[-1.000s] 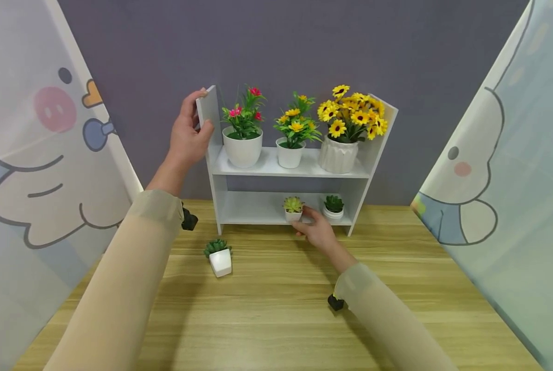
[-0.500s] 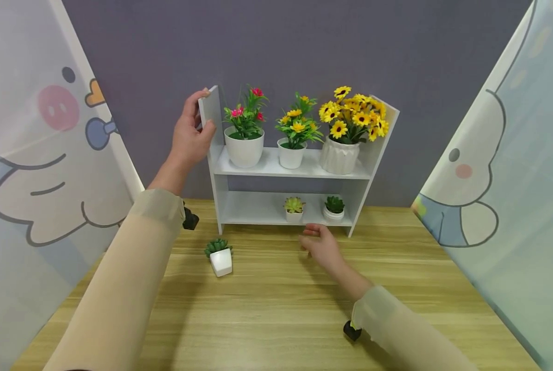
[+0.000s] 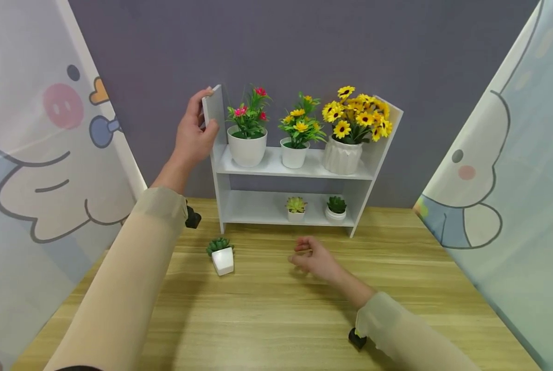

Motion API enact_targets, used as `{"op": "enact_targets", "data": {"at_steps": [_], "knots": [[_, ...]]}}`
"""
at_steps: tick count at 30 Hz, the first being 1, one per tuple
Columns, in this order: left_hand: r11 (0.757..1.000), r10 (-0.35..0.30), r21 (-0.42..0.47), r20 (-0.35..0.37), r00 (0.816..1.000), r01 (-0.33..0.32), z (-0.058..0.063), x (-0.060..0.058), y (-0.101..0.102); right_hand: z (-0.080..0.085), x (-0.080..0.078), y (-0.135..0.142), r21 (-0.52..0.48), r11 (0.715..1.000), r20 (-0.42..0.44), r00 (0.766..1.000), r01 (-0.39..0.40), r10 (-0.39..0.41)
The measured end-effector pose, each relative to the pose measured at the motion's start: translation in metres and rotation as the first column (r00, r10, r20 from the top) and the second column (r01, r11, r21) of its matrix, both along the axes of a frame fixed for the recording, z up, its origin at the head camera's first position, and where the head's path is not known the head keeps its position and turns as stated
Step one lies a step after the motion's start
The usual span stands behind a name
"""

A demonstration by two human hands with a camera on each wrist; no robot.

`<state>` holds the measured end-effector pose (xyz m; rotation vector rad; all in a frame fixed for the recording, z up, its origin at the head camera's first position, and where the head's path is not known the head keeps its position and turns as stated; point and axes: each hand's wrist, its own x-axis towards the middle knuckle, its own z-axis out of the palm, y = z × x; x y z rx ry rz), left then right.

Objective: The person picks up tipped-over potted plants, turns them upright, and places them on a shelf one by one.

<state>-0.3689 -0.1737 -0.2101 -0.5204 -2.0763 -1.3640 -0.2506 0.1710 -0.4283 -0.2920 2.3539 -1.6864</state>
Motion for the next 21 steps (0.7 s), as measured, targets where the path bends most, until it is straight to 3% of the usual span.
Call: {"op": "enact_targets", "data": {"at_steps": [9,21], "knots": [[1.000,0.012,-0.006,0.008,1.000,-0.012,0.000,0.000,0.000,0.002,0.002,-0.021,0.061,0.992,0.033,0.994,-0.110,0.109],[1.000,0.005,0.003,0.006,1.000,-0.005,0.001,0.001,0.001,0.007,0.005,-0.071,0.027,0.984,0.057,0.983,-0.178,0.176]]}}
